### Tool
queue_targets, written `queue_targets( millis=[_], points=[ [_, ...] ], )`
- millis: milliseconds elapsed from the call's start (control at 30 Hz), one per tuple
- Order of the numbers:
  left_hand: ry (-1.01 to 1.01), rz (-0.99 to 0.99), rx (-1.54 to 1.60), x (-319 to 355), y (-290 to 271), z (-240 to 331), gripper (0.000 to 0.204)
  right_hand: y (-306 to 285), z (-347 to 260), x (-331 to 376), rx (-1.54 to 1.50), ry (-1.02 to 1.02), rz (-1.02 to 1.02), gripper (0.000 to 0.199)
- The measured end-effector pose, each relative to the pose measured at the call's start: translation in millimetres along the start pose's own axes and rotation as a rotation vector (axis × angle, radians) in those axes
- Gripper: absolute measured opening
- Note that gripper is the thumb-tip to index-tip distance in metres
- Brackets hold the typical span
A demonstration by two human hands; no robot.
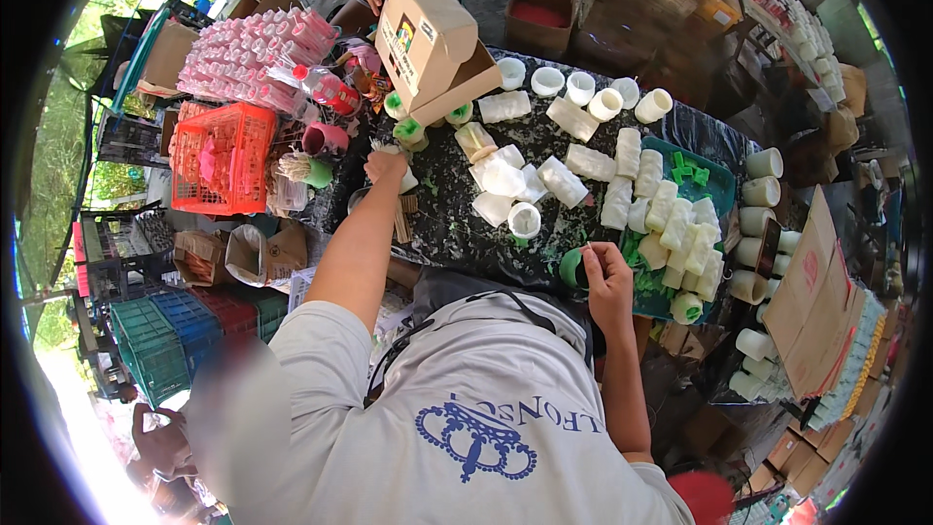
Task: The person inserts wooden sticks into white cylindrical candle bodies and secures them with rubber bands. They repeatedly pick up candle bodies and sticks, align the stick with the candle center, and wrap a rubber band around the base to hold the stick in place.
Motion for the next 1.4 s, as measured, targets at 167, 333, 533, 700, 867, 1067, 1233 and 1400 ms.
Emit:
queue_targets(
  millis=[167, 333, 533, 700, 867, 1067, 1233, 1400],
  points=[
    [0.002, 0.067, 0.143, 6, -11, 3, 0.063, -7, 4, 0, 0.017, 0.018, -0.008, 0.021],
    [0.444, 0.391, 0.384, 70, -53, -4, 0.054, 1, -18, -7, -0.004, -0.021, 0.006, 0.019],
    [0.826, 0.002, 0.974, 161, -112, -6, 0.04, 12, -30, -20, -0.028, 0.068, -0.168, 0.016],
    [0.935, -0.282, 1.255, 233, -137, 5, 0.049, 49, -64, -32, -0.05, -0.068, -0.316, 0.011],
    [0.905, -0.626, 1.358, 257, -113, 11, 0.048, 74, -101, -39, 0.036, -0.245, -0.365, 0.009],
    [0.999, -0.719, 1.277, 317, -126, 28, 0.053, 80, -105, -41, -0.102, -0.143, -0.365, 0.006],
    [1.105, -0.739, 1.156, 343, -112, 36, 0.057, 79, -125, -42, 0.003, -0.29, -0.424, 0.005],
    [1.117, -0.79, 1.148, 361, -109, 35, 0.06, 83, -139, -43, -0.079, -0.306, -0.361, 0.005]
  ],
)
Point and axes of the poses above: each hand's wrist, its own x-axis away from the middle knuckle, its own y-axis out of the palm, z = x × y, the point moved 6 cm from there along -x, towards the middle knuckle, and after that the axes turned 14 degrees about -x, right-handed, at the moved point
